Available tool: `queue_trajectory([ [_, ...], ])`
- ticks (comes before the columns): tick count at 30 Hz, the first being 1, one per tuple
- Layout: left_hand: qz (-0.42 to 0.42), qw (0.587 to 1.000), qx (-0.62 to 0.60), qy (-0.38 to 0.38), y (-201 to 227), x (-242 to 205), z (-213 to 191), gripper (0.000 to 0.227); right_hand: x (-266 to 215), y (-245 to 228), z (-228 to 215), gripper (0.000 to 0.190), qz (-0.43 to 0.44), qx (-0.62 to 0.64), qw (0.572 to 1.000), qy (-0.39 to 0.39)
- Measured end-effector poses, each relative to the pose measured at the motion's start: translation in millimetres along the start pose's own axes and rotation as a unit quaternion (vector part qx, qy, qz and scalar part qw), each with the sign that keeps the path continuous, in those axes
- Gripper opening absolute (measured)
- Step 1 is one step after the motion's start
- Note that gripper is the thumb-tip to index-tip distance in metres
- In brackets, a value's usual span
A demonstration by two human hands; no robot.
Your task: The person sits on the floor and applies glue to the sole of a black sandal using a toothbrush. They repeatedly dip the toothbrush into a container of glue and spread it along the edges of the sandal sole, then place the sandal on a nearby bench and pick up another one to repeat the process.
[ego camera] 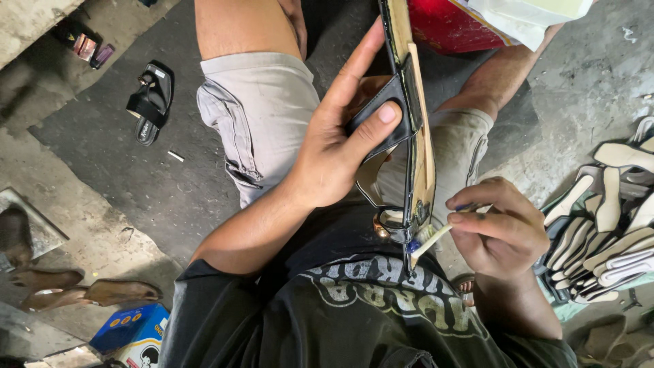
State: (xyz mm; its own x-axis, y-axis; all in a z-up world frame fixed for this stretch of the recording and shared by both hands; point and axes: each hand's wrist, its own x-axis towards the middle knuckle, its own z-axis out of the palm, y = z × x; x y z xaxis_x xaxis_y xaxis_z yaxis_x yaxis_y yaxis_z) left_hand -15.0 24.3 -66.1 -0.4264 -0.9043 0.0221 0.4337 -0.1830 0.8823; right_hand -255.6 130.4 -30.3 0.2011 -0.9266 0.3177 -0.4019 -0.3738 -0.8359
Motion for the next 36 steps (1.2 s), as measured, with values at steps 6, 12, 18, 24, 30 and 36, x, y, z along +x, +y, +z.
queue_trajectory([
  [6, -0.058, 0.995, -0.068, -0.054, -4, -8, 6, 0.067, -11, 29, 6, 0.01, 0.008, -0.04, 0.999, 0.033],
  [12, -0.166, 0.928, -0.332, 0.043, -17, -12, 18, 0.082, -2, 65, 20, 0.027, 0.317, 0.041, 0.937, 0.143],
  [18, 0.053, 0.988, -0.138, 0.049, -25, -17, 20, 0.095, 3, 67, 56, 0.065, 0.293, 0.616, 0.722, 0.115],
  [24, 0.14, 0.99, 0.02, 0.005, -28, -22, 18, 0.115, 7, 73, 57, 0.058, 0.293, 0.636, 0.697, 0.159],
  [30, 0.195, 0.98, 0.025, 0.036, -25, -28, 14, 0.117, 20, 66, 63, 0.053, 0.264, 0.606, 0.727, 0.186],
  [36, 0.119, 0.99, 0.071, 0.019, -26, -28, 16, 0.114, 24, 73, 56, 0.049, 0.202, 0.561, 0.788, 0.153],
])
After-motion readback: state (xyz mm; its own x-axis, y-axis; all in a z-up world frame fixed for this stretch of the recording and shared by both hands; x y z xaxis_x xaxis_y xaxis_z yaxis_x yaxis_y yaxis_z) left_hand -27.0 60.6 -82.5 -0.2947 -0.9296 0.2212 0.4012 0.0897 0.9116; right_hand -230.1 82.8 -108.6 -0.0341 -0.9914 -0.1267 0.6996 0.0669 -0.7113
